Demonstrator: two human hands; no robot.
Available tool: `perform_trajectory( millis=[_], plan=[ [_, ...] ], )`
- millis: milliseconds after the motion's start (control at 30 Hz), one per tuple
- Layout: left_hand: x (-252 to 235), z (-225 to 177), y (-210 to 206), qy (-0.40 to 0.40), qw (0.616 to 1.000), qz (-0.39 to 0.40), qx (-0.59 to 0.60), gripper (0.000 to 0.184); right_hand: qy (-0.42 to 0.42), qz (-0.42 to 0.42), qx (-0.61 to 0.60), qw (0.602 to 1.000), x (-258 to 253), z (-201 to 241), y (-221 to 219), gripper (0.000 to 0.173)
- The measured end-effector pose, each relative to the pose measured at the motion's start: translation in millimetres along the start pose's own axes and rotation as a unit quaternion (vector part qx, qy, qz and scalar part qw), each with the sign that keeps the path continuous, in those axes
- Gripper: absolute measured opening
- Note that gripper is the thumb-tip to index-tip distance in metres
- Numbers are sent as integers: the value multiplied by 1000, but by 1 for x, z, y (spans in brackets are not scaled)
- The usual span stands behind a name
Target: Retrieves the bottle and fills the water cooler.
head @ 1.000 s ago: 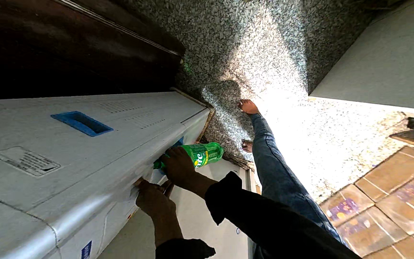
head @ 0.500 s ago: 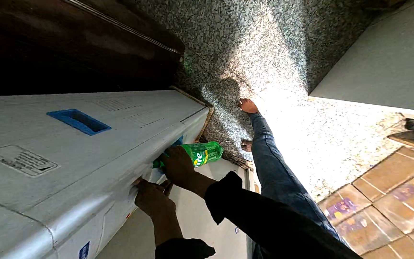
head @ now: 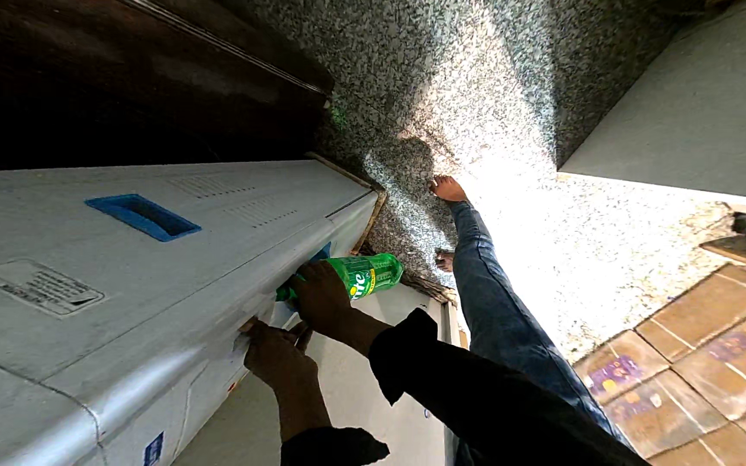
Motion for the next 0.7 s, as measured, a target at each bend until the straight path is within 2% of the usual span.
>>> perform_trajectory(
  millis=[100,233,700],
  plan=[
    [5,-3,0,5,1000,3,-13,37,-20,48,11,999,5,11,23,35],
    [0,0,0,4,1000,3,-7,36,1,7,7,1000,-4,-2,-6,31],
    [2,-2,0,16,1000,-3,-15,36,0,0,8,1000,-3,-2,-7,33]
  ],
)
Point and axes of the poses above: each hand's wrist, its own x-axis away from the middle knuckle, its own y-axis out of the back of the hand, z = x × y, the point moved 4 cm from there along -x, towards the middle knuckle, and after that the axes turned 6 degrees about -z, right-handed, at the moved point
